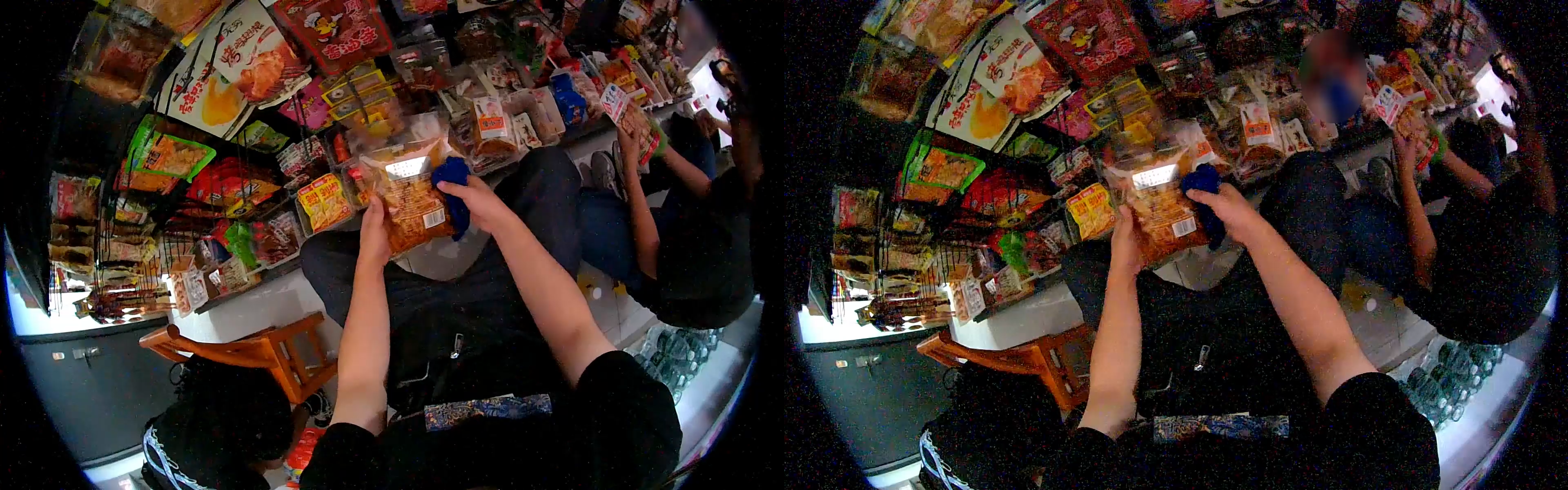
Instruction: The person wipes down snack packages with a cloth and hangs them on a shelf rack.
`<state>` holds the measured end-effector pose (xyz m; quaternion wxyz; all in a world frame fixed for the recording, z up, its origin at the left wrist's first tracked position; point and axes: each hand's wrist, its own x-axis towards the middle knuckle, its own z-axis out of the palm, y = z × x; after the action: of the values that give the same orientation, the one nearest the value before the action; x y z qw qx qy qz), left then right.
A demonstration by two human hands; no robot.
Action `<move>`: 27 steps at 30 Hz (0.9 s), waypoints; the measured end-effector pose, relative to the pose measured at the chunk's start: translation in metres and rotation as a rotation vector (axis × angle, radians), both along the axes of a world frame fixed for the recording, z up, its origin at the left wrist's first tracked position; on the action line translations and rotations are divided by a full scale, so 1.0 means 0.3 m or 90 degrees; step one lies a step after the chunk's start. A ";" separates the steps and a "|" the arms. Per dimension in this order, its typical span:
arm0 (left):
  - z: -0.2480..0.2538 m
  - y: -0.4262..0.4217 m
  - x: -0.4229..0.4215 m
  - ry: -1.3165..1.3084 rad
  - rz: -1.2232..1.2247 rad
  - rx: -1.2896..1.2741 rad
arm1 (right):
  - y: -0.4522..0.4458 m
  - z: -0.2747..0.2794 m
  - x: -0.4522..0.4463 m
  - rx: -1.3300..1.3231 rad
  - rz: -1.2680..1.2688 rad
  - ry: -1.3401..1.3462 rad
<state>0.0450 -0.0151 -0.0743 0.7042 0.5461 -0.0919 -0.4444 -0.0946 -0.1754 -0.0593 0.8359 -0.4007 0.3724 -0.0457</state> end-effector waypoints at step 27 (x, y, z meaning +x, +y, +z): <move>-0.066 0.004 0.026 -0.006 -0.002 -0.058 | -0.026 -0.101 0.008 -0.034 -0.153 -0.067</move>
<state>0.0527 -0.0139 -0.0942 0.7272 0.5154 -0.1159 -0.4384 -0.0924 -0.1832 -0.0897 0.8319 -0.3725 0.3716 -0.1763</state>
